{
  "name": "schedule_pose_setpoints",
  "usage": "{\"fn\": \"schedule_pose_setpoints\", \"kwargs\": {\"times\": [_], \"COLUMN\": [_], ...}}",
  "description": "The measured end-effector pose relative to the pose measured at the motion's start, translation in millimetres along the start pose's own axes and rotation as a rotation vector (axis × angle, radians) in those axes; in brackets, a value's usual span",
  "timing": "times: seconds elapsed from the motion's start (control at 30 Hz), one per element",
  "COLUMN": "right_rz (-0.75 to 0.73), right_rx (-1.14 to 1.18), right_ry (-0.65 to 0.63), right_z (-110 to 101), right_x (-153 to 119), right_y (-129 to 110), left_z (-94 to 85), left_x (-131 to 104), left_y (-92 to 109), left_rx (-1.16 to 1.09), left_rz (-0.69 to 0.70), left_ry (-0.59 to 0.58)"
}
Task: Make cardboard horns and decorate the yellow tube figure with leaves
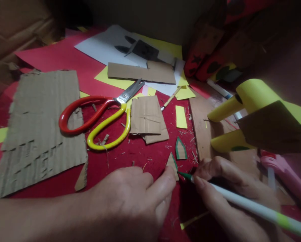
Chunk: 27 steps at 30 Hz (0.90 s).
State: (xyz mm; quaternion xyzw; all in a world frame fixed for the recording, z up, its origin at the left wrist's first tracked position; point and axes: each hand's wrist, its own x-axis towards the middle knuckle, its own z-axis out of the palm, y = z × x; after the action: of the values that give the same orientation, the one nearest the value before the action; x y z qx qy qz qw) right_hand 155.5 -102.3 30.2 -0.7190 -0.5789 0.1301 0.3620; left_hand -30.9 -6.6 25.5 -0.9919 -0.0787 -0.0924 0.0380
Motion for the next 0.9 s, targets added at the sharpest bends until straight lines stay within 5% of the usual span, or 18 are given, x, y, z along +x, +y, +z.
{"fn": "schedule_pose_setpoints", "kwargs": {"times": [0.7, 0.9], "right_rz": [0.057, 0.100], "right_rx": [0.020, 0.017], "right_ry": [-0.045, -0.100], "right_z": [-6, 4], "right_x": [1, -11], "right_y": [-1, 21], "left_z": [6.3, 5.6], "left_x": [-3, -2], "left_y": [3, 2], "left_rx": [-0.136, -0.091], "left_rz": [-0.045, -0.023], "left_ry": [0.021, 0.003]}}
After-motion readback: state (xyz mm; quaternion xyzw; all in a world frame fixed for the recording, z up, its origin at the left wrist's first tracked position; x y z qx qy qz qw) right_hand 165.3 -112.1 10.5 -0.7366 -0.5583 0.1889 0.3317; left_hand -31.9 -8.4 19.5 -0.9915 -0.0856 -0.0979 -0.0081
